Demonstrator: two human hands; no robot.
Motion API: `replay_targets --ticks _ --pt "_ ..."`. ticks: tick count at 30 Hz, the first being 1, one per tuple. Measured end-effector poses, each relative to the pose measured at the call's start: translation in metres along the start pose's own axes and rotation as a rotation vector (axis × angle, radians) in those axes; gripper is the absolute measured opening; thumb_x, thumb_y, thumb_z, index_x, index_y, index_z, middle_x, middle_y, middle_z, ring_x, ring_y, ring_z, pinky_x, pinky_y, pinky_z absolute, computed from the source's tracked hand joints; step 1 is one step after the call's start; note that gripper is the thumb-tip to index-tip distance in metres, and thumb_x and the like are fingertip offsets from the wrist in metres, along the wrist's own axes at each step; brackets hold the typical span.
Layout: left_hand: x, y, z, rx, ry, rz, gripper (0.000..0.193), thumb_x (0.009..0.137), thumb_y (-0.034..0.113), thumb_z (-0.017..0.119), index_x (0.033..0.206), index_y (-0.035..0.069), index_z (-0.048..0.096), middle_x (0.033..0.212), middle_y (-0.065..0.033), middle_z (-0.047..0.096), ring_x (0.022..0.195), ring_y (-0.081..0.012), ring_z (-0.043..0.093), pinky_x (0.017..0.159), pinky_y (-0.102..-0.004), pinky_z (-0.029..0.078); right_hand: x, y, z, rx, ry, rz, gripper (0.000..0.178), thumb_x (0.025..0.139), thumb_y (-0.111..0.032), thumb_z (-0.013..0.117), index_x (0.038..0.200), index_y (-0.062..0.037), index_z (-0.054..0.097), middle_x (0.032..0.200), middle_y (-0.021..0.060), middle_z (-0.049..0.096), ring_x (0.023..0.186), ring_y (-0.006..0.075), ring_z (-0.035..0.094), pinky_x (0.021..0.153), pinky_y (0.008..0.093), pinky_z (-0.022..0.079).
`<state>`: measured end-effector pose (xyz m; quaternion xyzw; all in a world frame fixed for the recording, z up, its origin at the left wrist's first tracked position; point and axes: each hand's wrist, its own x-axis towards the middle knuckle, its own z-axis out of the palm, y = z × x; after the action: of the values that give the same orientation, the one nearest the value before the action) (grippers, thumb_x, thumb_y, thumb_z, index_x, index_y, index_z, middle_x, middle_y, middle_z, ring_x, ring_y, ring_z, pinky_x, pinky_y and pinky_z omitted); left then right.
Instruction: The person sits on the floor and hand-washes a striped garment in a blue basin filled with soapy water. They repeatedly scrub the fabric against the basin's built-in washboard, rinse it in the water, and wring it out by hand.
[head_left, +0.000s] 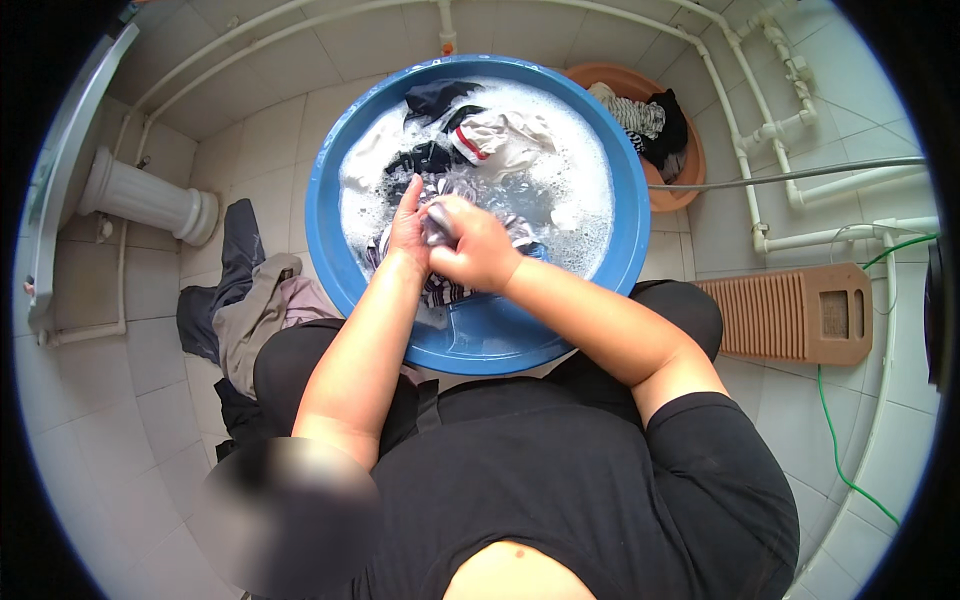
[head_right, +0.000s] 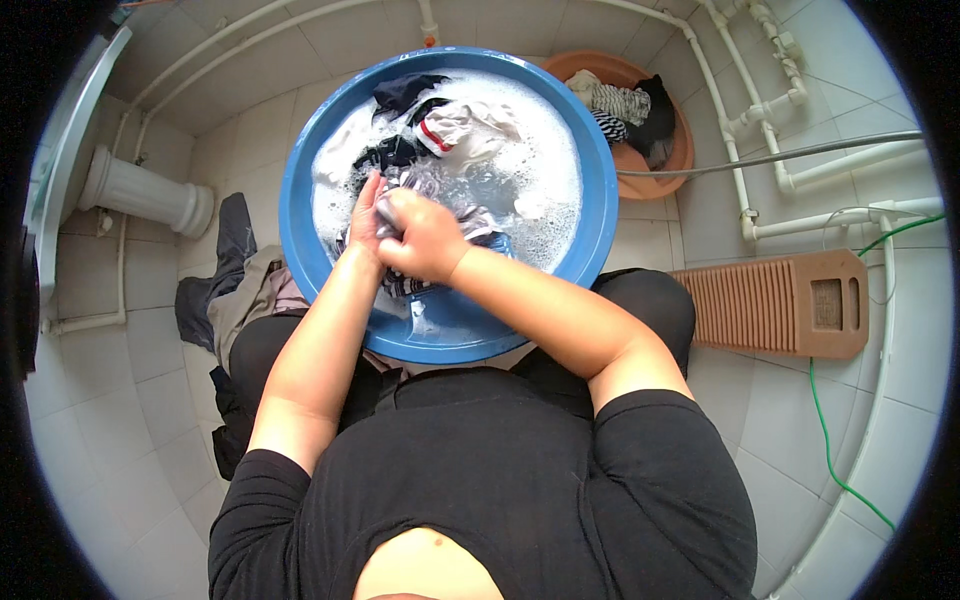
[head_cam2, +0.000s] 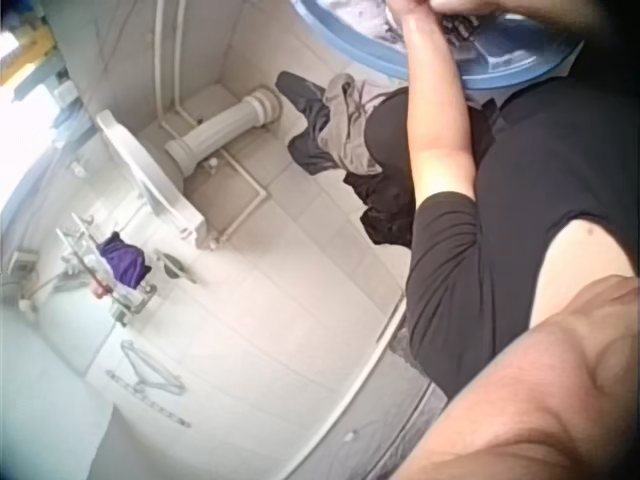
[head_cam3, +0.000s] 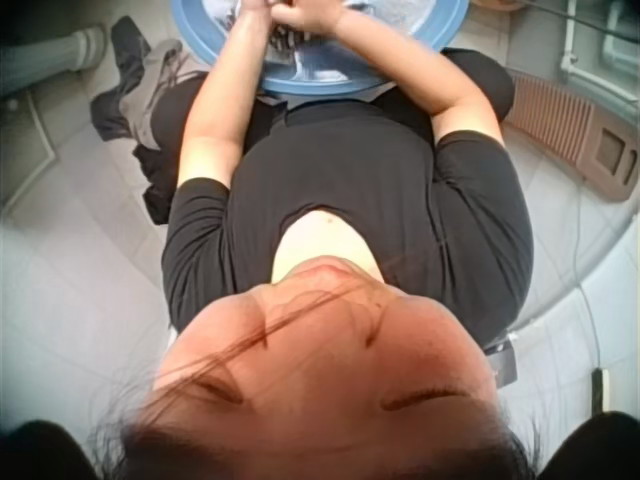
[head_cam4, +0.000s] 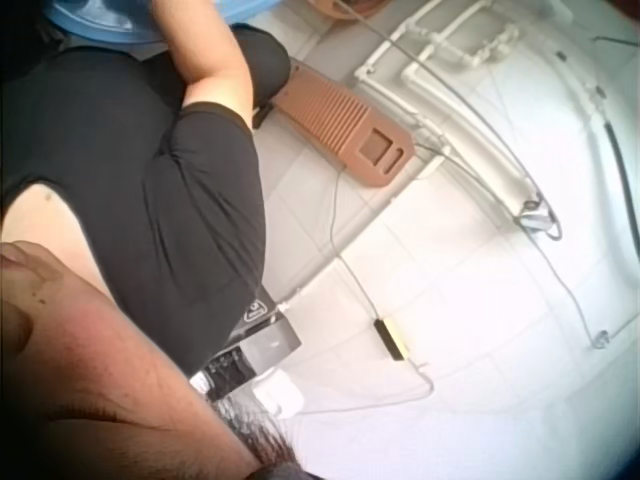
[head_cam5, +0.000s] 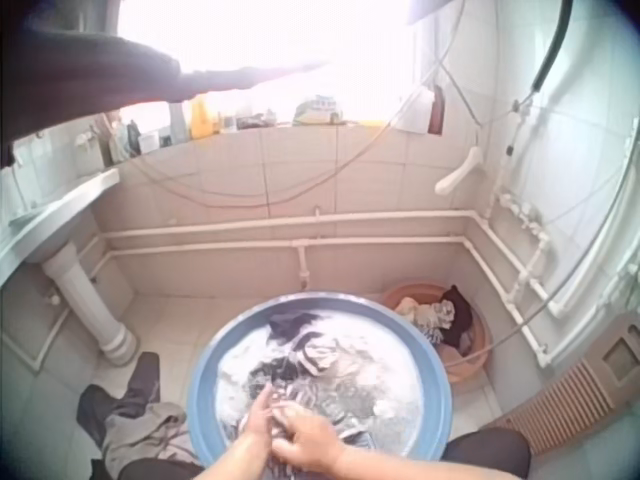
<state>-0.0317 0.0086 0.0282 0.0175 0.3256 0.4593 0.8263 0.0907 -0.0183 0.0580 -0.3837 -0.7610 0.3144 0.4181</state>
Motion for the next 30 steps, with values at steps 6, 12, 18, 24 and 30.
replay_targets --ticks 6,12,18,24,30 --pt "0.004 -0.017 -0.004 -0.055 -0.1 -0.074 0.03 0.085 0.041 0.057 0.098 0.014 0.059 0.085 -0.0099 0.065 0.063 -0.0231 0.063 0.055 -0.0358 0.053 -0.017 -0.021 0.003 -0.188 -0.055 -0.452 0.025 0.06 -0.026 0.068 0.068 -0.0092 0.051 0.076 0.0083 0.055 0.067 0.0262 0.056 0.056 0.0342 0.046" --pt "0.0 -0.044 0.021 0.085 0.209 0.166 0.028 0.085 0.036 0.054 0.084 0.009 0.06 0.079 -0.0058 0.062 0.074 -0.0187 0.059 0.071 -0.0348 0.049 -0.002 0.044 -0.006 -0.019 0.256 0.399 0.031 0.074 -0.033 0.062 0.061 -0.0058 0.056 0.064 0.0155 0.059 0.058 0.0311 0.058 0.053 0.0375 0.046" --pt "0.012 -0.023 -0.029 -0.063 -0.178 -0.045 0.029 0.088 0.038 0.049 0.078 0.011 0.054 0.068 -0.0073 0.057 0.061 -0.0196 0.056 0.063 -0.0356 0.048 -0.015 -0.016 0.009 -0.109 0.122 -0.029 0.027 0.077 -0.029 0.06 0.059 -0.0104 0.055 0.058 0.012 0.054 0.054 0.0284 0.057 0.05 0.0365 0.044" --pt "0.005 -0.031 0.015 -0.004 0.039 0.108 0.036 0.09 0.034 0.041 0.094 0.004 0.06 0.094 -0.0121 0.065 0.087 -0.0261 0.062 0.083 -0.0429 0.048 0.011 0.078 -0.034 -0.277 0.249 0.569 0.036 0.082 -0.041 0.057 0.077 -0.0048 0.057 0.081 0.017 0.061 0.076 0.0349 0.059 0.069 0.0418 0.046" --pt "0.023 -0.011 -0.017 0.033 0.39 0.474 0.04 0.089 0.017 0.052 0.125 0.008 0.035 0.114 -0.0158 0.051 0.099 -0.0277 0.055 0.083 -0.0436 0.048 -0.006 0.104 -0.039 -0.302 0.11 0.423 0.056 0.078 -0.049 0.059 0.109 -0.0022 0.054 0.103 0.0207 0.059 0.099 0.0344 0.056 0.086 0.0387 0.044"
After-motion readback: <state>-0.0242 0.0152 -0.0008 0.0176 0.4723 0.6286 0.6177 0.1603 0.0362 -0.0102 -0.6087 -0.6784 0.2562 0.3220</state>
